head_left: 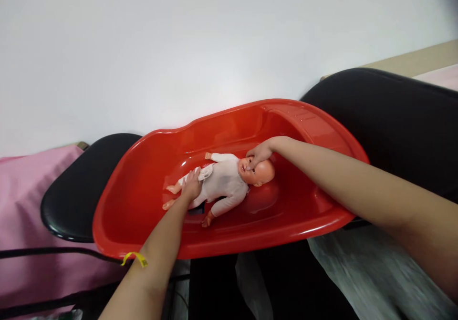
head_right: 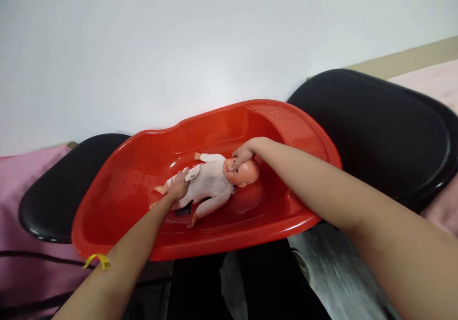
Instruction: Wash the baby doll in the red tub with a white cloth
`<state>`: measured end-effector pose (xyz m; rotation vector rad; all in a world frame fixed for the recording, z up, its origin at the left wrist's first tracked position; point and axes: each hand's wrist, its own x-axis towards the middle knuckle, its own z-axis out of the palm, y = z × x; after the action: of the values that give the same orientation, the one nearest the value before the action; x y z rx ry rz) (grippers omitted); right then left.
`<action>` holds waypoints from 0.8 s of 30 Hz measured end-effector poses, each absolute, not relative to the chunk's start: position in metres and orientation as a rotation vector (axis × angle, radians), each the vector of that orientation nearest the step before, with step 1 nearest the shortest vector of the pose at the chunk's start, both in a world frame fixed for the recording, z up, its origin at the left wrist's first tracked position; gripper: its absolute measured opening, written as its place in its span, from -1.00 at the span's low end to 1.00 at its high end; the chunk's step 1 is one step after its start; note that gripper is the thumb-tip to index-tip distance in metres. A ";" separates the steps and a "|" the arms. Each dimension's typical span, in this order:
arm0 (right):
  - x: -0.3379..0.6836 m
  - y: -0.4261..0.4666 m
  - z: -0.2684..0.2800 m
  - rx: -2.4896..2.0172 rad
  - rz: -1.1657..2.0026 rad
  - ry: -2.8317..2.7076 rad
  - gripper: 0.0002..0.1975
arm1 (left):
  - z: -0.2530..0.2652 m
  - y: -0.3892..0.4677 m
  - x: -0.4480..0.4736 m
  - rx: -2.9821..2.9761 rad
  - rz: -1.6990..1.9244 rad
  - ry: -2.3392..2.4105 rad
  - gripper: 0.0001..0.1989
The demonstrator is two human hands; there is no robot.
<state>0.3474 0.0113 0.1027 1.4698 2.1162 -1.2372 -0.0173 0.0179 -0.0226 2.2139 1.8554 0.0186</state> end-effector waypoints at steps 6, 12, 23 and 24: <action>0.348 0.014 0.097 1.462 -1.215 2.089 0.01 | -0.023 0.021 -0.038 2.120 -0.009 2.099 -0.38; 0.350 0.019 0.090 1.433 -1.202 2.117 0.03 | -0.023 0.020 -0.052 1.939 0.034 2.332 -0.45; 0.351 0.018 0.094 1.424 -1.235 2.106 0.02 | 0.028 0.027 -0.024 1.858 0.462 2.376 -0.64; 0.351 0.017 0.094 1.436 -1.243 2.103 0.00 | 0.033 0.027 -0.020 1.869 0.482 2.348 -0.63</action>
<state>0.3513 0.0174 0.0943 1.4365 2.1028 -1.2429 -0.0197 0.0270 0.0326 1.8692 2.3481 0.4825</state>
